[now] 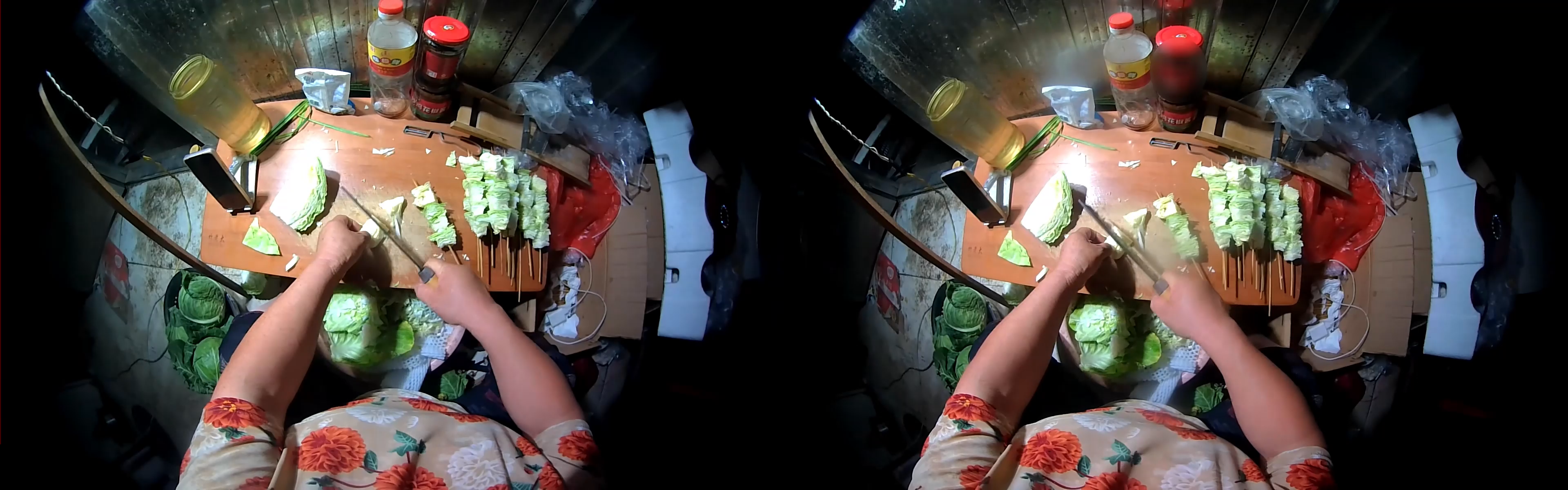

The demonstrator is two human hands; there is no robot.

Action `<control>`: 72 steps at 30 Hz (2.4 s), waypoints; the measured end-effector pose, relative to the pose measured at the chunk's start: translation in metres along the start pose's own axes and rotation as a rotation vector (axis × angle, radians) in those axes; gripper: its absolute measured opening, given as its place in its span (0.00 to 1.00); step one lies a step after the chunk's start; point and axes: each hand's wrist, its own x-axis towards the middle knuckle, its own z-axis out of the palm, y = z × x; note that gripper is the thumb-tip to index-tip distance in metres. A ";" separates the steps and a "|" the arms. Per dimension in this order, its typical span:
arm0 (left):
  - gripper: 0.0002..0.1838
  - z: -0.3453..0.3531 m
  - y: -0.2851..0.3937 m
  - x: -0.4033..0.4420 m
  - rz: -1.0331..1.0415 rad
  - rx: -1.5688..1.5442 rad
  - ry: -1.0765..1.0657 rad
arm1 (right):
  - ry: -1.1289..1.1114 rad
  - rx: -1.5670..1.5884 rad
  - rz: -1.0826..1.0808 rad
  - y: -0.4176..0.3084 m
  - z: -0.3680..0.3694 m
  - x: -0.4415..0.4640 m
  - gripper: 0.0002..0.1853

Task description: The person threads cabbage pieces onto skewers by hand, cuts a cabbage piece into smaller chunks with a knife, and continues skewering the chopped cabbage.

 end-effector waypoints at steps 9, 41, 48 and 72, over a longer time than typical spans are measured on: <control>0.09 0.004 -0.001 0.002 -0.077 -0.335 -0.023 | -0.083 -0.040 -0.014 0.001 0.001 -0.006 0.13; 0.04 -0.061 0.061 -0.039 0.157 -0.681 -0.824 | 0.004 -0.321 -0.180 0.005 0.057 0.004 0.12; 0.16 0.001 0.029 0.015 0.298 -0.008 0.065 | 0.014 -0.110 -0.147 -0.001 0.121 0.022 0.16; 0.20 0.014 0.061 0.029 0.207 -0.442 -0.070 | 0.459 -0.321 0.012 0.059 0.032 0.037 0.09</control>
